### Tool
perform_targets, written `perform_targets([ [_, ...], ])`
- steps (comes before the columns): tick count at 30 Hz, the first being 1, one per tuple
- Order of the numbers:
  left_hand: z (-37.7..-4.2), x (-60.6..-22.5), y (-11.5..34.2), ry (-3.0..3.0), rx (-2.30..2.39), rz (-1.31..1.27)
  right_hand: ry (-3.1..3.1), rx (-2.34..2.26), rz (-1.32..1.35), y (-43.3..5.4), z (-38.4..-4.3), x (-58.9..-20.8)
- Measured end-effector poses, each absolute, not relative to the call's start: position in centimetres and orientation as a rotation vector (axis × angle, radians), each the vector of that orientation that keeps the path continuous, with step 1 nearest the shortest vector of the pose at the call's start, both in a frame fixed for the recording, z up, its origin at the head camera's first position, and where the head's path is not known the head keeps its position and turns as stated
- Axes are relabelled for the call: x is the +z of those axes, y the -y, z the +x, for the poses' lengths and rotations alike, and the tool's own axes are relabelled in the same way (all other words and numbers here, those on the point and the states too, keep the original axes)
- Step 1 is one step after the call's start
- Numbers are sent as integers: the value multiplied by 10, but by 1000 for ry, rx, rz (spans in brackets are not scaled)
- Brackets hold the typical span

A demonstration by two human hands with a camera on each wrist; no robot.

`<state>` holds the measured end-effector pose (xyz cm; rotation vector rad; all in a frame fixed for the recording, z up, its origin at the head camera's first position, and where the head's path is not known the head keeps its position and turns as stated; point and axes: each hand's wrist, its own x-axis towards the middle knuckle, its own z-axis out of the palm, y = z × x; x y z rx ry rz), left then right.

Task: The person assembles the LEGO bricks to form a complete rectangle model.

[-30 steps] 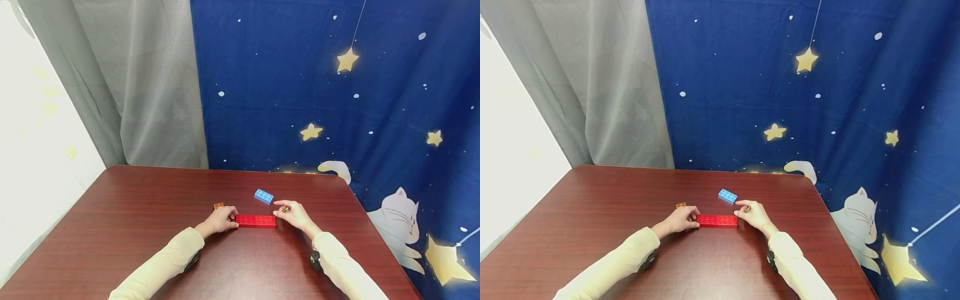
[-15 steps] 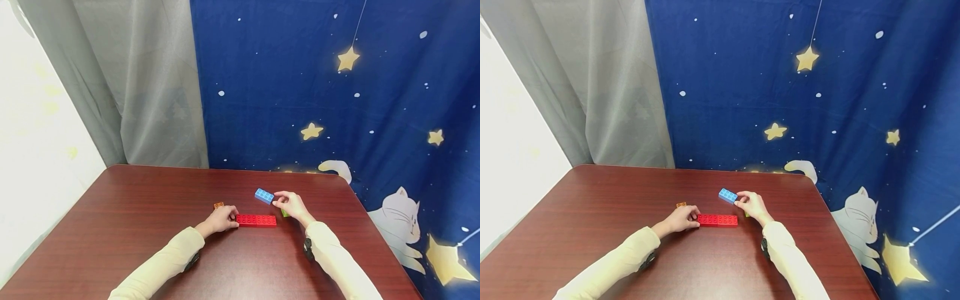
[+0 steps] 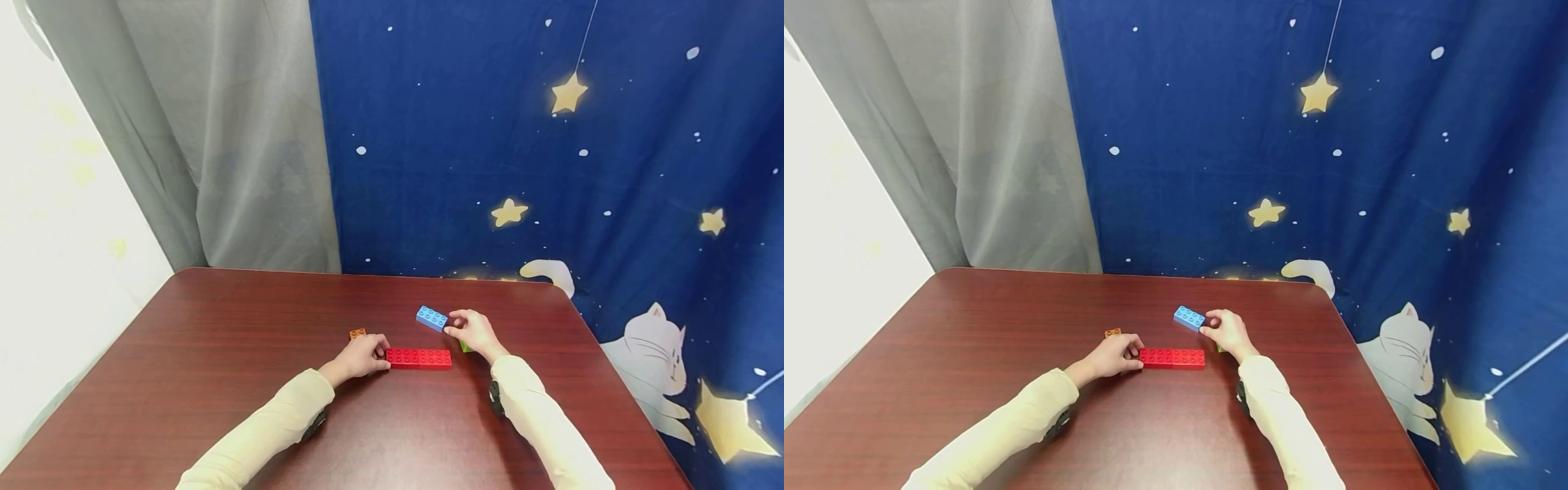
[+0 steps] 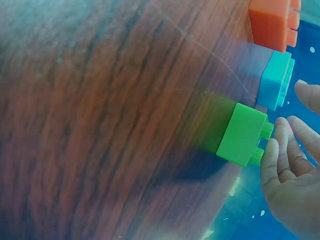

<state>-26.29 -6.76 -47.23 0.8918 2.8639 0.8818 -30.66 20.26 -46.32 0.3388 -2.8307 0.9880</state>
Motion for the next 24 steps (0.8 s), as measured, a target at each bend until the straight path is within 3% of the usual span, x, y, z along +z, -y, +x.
perform_targets([
  [12,-263,-473,69,-2863,889,898,2794,893,409,-202,-313,-469],
  [24,-261,-470,68,-2854,886,899,2956,774,155,-188,-313,-467],
])
